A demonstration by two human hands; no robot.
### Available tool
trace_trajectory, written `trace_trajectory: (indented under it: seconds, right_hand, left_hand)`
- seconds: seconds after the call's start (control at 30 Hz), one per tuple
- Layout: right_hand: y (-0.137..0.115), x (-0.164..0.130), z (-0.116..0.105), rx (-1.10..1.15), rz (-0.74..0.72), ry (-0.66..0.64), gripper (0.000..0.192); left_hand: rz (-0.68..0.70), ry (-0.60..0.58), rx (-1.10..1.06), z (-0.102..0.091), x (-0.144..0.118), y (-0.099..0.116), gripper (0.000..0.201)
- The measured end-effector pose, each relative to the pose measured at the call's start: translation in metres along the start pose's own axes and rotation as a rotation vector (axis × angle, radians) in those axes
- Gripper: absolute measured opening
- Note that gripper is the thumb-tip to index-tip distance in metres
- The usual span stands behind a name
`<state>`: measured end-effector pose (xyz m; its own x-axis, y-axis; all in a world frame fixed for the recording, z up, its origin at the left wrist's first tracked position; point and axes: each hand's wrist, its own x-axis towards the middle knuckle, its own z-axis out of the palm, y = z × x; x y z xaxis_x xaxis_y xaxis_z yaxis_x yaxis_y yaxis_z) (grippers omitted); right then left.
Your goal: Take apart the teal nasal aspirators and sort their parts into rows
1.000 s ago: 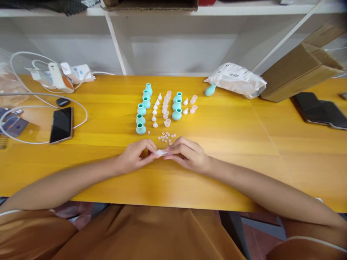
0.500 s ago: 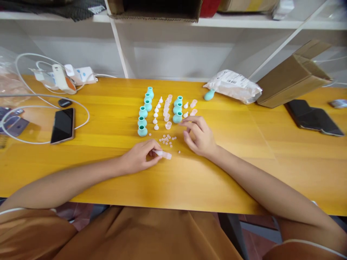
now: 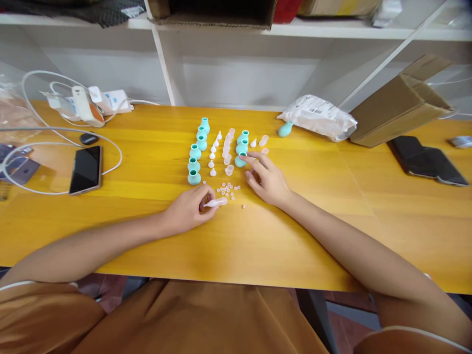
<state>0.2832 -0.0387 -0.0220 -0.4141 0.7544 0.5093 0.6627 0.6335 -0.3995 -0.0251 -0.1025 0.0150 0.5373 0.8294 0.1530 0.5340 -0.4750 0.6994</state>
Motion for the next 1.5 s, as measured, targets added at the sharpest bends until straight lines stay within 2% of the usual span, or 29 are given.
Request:
trace_trajectory:
  seconds: [0.1,0.23,0.37,0.43,0.6,0.67,0.8,0.87,0.97,1.03,1.17,1.33,1.5]
  right_hand:
    - [-0.001,0.001,0.0,0.026,-0.008,0.005,0.038]
    - [0.004,0.0,0.004,0.079,-0.007,0.079,0.023]
    - [0.01,0.001,0.008,0.171,0.074,0.143,0.038]
    - [0.009,0.002,0.007,0.149,0.075,0.139,0.041]
    - [0.0,0.003,0.001,0.077,-0.016,0.212,0.017]
    - [-0.003,0.002,0.002,0.188,0.014,0.245,0.016]
    - [-0.003,0.0,0.007,0.483,0.09,0.259,0.026]
    - [-0.001,0.0,0.007,0.535,0.093,0.266,0.029]
    - [0.003,0.0,0.004,0.445,0.043,0.233,0.032]
    - [0.005,-0.001,0.003,0.416,0.017,0.161,0.034]
    - [0.008,-0.007,0.007,0.604,0.059,0.037,0.04]
    - [0.005,-0.008,0.012,0.848,0.182,0.024,0.048]
    - [0.002,0.002,0.007,0.927,0.186,0.017,0.054]
  left_hand:
    - [-0.038,0.002,-0.018,0.0,0.0,-0.002,0.013]
    - [-0.07,-0.004,-0.027,0.0,0.0,-0.004,0.016]
    - [-0.067,-0.003,-0.035,0.0,0.0,-0.004,0.017]
    - [-0.069,0.001,-0.039,0.0,0.0,-0.004,0.017]
    - [-0.079,0.009,-0.047,0.001,0.0,-0.004,0.017]
    - [-0.074,0.014,-0.048,0.001,0.0,-0.003,0.017]
    - [-0.068,0.02,-0.05,0.001,0.0,-0.003,0.016]
    - [-0.07,0.019,-0.049,0.0,0.0,-0.002,0.016]
    - [-0.078,0.029,-0.057,-0.001,0.001,-0.002,0.016]
    - [-0.081,0.043,-0.074,-0.001,0.002,-0.002,0.017]
    - [-0.074,0.057,-0.114,-0.002,0.003,-0.001,0.018]
    - [-0.067,0.054,-0.158,-0.002,0.003,-0.003,0.019]
    - [-0.081,0.062,-0.166,-0.003,0.003,-0.002,0.019]
